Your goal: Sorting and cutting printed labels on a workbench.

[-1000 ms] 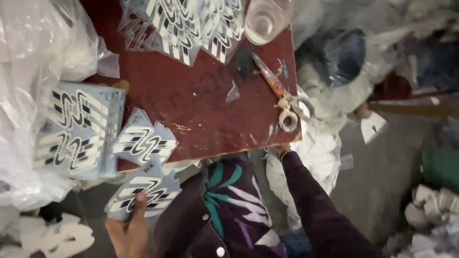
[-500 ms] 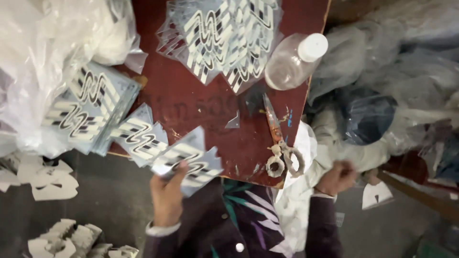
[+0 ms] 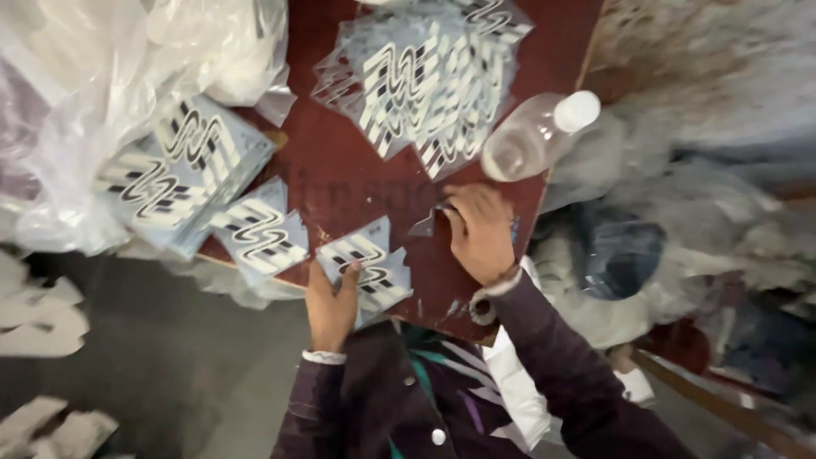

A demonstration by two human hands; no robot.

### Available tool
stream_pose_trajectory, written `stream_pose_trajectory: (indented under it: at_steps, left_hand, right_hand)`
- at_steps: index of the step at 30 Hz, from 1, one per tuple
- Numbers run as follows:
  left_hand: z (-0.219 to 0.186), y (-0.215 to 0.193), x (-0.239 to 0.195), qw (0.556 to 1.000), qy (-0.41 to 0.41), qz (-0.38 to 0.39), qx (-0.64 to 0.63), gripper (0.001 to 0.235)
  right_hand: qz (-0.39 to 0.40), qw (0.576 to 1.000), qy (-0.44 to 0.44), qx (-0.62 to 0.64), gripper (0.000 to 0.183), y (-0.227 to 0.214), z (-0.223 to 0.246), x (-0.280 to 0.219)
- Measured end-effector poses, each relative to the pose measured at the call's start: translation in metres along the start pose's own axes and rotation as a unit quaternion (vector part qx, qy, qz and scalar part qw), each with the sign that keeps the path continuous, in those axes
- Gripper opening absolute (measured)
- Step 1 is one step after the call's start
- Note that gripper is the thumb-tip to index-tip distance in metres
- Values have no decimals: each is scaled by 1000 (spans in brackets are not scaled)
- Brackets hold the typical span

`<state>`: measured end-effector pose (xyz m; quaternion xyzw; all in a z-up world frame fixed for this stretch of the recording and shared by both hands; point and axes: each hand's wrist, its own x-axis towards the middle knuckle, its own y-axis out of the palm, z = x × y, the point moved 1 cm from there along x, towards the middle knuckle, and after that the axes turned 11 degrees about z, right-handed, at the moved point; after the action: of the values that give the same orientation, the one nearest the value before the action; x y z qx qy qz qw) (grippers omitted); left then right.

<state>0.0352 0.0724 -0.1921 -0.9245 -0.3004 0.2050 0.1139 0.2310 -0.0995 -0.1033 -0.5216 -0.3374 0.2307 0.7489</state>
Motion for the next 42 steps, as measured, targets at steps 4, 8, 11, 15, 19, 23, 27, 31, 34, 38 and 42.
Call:
stream_pose_trajectory:
  at_steps: [4,8,11,15,19,23,27,31,34,38,42]
  left_hand:
    - [4,-2,8,1000,3,11,16,40]
    - [19,-3,16,998,-4,46,30,44]
    - [21,-8,19,997,13,70,18,47]
    - [23,-10,21,996,12,84,34,50]
    - [17,-12,19,994,-12,108,16,51]
    - [14,-11,21,994,12,106,5,48]
    - [11,-12,17,996,10,91,-8,47]
    - [13,-11,15,997,26,74,-18,45]
    - [9,-8,17,998,18,60,-10,45]
    - [22,-6,13,999,11,40,26,46]
    - [15,-4,17,999,29,29,28,45]
  right_hand:
    - [-140,976,59,155,16,-73,-7,-1]
    - [-242,967,63,59,14,-124,-39,29]
    - [-209,978,3,-8,29,-120,-43,41]
    - [-130,990,12,-61,37,-116,-31,40]
    - [-81,989,11,-122,42,-115,-26,41]
    - [-80,985,-14,-151,79,-94,-31,36]
    - [-116,992,-28,-46,99,-37,-84,13]
    - [-159,986,-19,-49,94,-37,-89,12]
    - [-245,968,-18,44,95,-52,-92,13]
    - [-417,590,199,662,76,-49,-149,-3]
    - [-240,897,280,244,49,-40,-127,-4]
